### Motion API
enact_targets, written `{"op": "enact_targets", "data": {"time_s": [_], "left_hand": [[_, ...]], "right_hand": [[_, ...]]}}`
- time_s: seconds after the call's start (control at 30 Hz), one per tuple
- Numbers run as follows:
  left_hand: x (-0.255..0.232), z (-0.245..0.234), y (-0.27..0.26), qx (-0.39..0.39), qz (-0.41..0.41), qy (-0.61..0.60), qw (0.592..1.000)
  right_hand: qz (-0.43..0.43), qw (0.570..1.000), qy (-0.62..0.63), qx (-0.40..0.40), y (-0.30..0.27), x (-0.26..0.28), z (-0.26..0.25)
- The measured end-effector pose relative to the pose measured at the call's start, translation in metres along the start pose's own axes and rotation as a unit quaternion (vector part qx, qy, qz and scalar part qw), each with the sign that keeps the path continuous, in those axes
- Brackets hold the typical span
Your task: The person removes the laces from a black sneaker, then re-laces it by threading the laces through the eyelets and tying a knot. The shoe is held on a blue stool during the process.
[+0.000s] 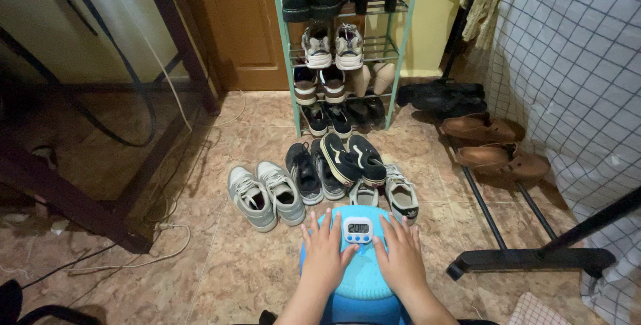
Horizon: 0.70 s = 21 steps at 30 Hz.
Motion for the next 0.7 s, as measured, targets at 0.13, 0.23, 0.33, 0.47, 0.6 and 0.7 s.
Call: {"op": "enact_targets", "data": {"time_s": [0.13, 0.23, 0.33, 0.47, 0.6, 0.7], "left_hand": [[0.0007, 0.0019, -0.0004, -0.019, 0.016, -0.006, 1.0], [0.0022, 0.0037, -0.0011, -0.025, 0.02, -0.01, 0.999], [0.0029, 0.005, -0.0004, -0.025, 0.023, -0.009, 0.999], [0.0018, 0.003, -0.0015, -0.035, 0.031, -0.012, 0.999], [0.0019, 0.0029, -0.0023, -0.037, 0.031, -0.01, 0.999], [0.0013, 0.0024, -0.0028, -0.039, 0.035, -0.009, 0.999]], "right_hand": [[-0.016, 0.999, 0.011, -0.026, -0.0007, 0.004, -0.0059], [-0.022, 0.999, 0.008, -0.034, -0.0013, 0.0051, -0.0077], [-0.02, 0.999, 0.005, -0.034, -0.0012, 0.0052, -0.0073], [-0.022, 0.999, 0.009, -0.036, -0.0016, 0.0058, -0.0073], [-0.02, 0.999, 0.006, -0.036, -0.0021, 0.0049, -0.0067], [-0.018, 0.999, 0.006, -0.03, -0.0013, 0.0046, -0.0056]]}}
Point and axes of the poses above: each hand's wrist, its own y-axis towards the middle knuckle, its own z-axis out of the palm, x = y × z, the point moved 10 cm from there along y, towards the middle knuckle, and after that the axes turned 8 degrees about -z, right-handed, at the moved point
